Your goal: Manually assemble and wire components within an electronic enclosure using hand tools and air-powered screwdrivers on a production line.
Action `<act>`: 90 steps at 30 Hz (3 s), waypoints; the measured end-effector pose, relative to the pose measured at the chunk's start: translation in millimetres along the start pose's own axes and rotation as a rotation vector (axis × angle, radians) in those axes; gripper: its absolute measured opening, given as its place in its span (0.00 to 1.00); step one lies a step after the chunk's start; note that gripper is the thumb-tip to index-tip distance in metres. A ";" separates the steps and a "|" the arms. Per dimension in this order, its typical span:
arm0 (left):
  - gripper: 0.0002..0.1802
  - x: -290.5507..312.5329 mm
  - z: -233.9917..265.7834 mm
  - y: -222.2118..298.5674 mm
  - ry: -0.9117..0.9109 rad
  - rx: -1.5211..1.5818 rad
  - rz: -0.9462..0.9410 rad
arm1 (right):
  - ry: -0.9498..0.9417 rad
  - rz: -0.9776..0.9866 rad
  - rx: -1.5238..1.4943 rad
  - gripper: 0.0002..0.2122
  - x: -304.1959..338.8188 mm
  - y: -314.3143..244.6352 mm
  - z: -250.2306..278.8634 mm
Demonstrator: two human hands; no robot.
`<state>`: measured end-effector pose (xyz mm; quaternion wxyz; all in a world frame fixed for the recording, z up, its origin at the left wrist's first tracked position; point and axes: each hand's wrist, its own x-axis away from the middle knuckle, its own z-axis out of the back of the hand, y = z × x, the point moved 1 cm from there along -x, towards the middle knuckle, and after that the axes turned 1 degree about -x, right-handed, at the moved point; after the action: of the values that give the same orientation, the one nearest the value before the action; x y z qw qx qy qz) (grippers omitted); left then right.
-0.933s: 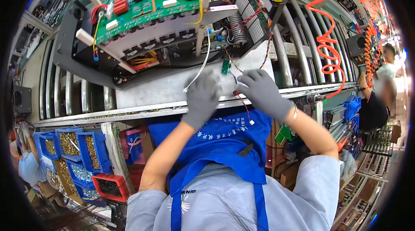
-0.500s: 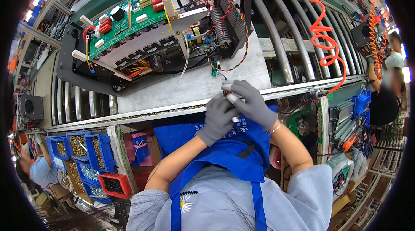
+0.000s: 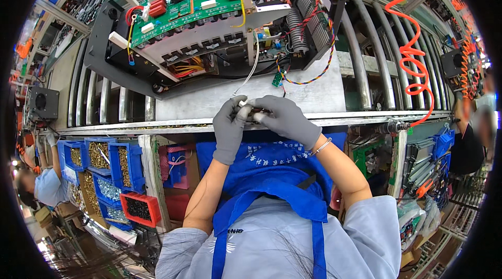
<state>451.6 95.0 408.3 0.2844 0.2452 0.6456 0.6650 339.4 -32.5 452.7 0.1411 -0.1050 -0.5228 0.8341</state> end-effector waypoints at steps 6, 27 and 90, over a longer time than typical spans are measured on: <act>0.28 -10.5 16.5 -1.2 -0.214 0.200 0.337 | 0.113 0.322 0.642 0.09 -27.7 -16.8 -3.8; 0.22 -32.4 19.9 -21.9 -0.027 -0.346 -0.287 | -0.174 -0.161 0.827 0.08 -77.6 -43.2 80.7; 0.29 -44.2 32.4 -33.7 0.117 -0.902 -0.394 | -0.133 0.112 1.528 0.05 -112.5 45.4 74.7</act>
<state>507.9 87.7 378.0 0.4458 -0.0669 0.3422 0.8244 415.1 -153.1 447.1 0.1002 0.0459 0.1973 0.9741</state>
